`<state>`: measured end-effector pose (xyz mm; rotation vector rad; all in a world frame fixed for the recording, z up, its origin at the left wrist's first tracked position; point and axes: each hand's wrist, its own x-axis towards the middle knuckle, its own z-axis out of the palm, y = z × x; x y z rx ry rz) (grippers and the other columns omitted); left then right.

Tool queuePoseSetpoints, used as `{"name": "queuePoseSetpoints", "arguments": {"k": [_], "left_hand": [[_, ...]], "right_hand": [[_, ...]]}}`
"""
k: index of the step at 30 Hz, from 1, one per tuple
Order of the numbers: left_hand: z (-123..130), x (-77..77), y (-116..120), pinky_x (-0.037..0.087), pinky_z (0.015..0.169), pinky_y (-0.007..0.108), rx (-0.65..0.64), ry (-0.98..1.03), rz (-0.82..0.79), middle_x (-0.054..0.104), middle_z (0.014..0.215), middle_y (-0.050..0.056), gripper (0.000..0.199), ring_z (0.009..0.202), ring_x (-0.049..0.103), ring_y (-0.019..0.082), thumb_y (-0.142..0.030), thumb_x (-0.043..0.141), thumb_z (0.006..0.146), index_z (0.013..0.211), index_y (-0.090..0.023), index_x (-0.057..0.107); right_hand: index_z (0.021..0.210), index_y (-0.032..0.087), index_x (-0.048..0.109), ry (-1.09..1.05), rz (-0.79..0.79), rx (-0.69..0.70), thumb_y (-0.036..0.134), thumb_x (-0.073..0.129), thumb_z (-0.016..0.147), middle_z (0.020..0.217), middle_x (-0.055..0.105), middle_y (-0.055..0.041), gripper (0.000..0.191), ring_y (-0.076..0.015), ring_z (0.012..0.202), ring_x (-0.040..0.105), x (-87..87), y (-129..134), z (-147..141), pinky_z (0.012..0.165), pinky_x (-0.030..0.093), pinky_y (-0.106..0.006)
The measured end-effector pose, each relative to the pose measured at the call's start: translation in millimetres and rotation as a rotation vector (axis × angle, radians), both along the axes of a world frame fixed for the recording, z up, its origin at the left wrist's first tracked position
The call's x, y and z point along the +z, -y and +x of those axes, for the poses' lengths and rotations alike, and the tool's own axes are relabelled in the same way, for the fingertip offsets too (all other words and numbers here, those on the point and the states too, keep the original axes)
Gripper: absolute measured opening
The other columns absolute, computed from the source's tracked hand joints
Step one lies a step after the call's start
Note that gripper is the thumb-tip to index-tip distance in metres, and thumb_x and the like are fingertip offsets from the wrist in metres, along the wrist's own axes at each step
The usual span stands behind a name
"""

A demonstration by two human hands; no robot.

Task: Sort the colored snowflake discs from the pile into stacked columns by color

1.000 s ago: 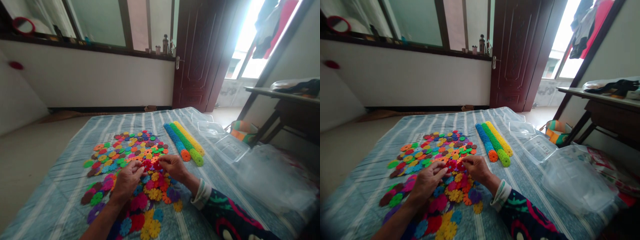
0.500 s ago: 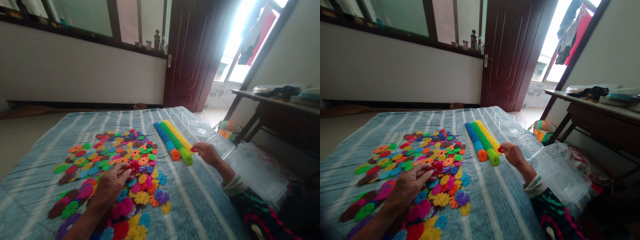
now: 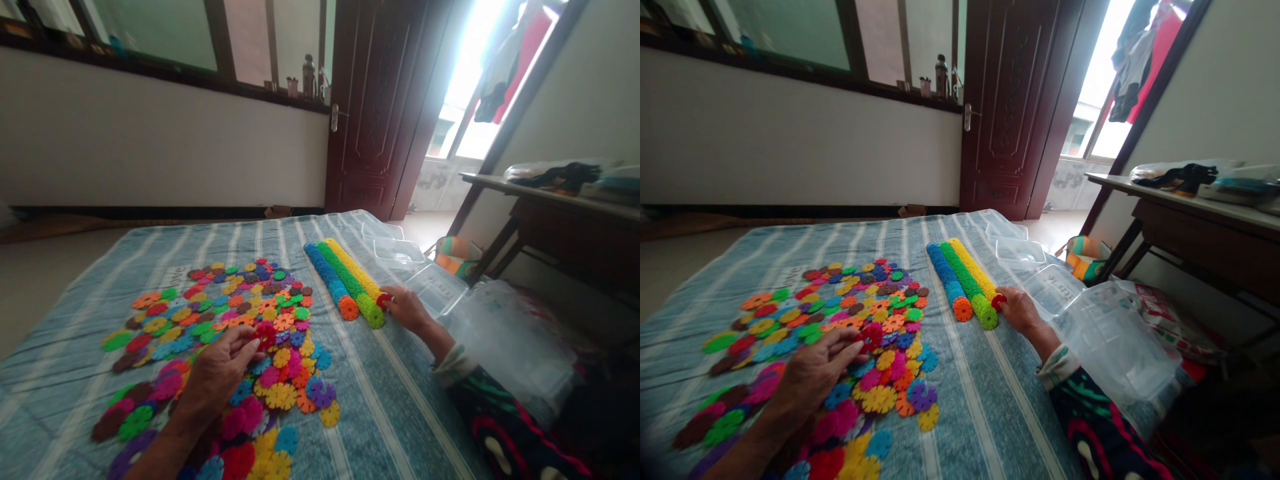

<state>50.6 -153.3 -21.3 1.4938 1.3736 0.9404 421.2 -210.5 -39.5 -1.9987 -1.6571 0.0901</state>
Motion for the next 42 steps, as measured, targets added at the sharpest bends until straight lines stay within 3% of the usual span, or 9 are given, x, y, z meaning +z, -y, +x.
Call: {"name": "queuePoseSetpoints", "arguments": {"k": [5, 14, 22, 31, 42], "left_hand": [[-0.4, -0.8, -0.6, 0.051, 0.044, 0.026, 0.003, -0.01, -0.012, 0.073, 0.07, 0.002, 0.037, 0.063, 0.073, 0.026, -0.047, 0.068, 0.053, 0.079, -0.023, 0.06], [-6.6, -14.6, -8.5, 0.058, 0.062, 0.029, -0.024, 0.014, -0.001, 0.074, 0.074, 0.001, 0.038, 0.065, 0.073, 0.024, -0.047, 0.07, 0.054, 0.082, -0.023, 0.06], [-3.7, -9.3, -6.3, 0.056, 0.059, 0.027, -0.023, 0.001, 0.002, 0.072, 0.067, 0.001, 0.045, 0.065, 0.073, 0.025, -0.054, 0.072, 0.051, 0.08, -0.022, 0.06], [-6.1, -12.3, -6.9, 0.056, 0.058, 0.027, -0.041, -0.017, 0.042, 0.072, 0.067, 0.0, 0.046, 0.064, 0.073, 0.024, -0.057, 0.072, 0.053, 0.08, -0.022, 0.061], [-4.6, -9.1, -5.4, 0.058, 0.057, 0.027, -0.051, 0.005, 0.071, 0.073, 0.067, 0.001, 0.047, 0.061, 0.073, 0.024, -0.06, 0.074, 0.053, 0.077, -0.021, 0.062]], "right_hand": [[0.114, 0.022, 0.068, -0.03, -0.005, -0.055, 0.011, 0.062, 0.074, 0.102, 0.072, -0.0043, 0.043, -0.0169, 0.08, 0.066, -4.6, 0.3, 1.2, 0.079, 0.05, -0.029], [0.104, 0.02, 0.072, -0.046, -0.024, -0.042, 0.01, 0.064, 0.068, 0.091, 0.071, -0.0033, 0.038, -0.0159, 0.074, 0.063, 3.1, 4.0, -5.7, 0.075, 0.047, -0.027], [0.114, 0.017, 0.068, -0.074, 0.012, -0.053, 0.01, 0.058, 0.074, 0.095, 0.073, -0.0058, 0.041, -0.0178, 0.078, 0.065, 3.9, 0.7, -14.0, 0.077, 0.047, -0.028], [0.112, 0.026, 0.068, -0.09, 0.019, -0.062, 0.014, 0.061, 0.072, 0.098, 0.073, -0.0003, 0.042, -0.017, 0.077, 0.067, -10.3, -5.1, -3.9, 0.077, 0.05, -0.029], [0.106, 0.021, 0.07, -0.103, 0.025, -0.047, 0.013, 0.062, 0.071, 0.093, 0.073, -0.0021, 0.038, -0.0173, 0.077, 0.066, -8.1, -2.6, -6.2, 0.076, 0.05, -0.028]]}}
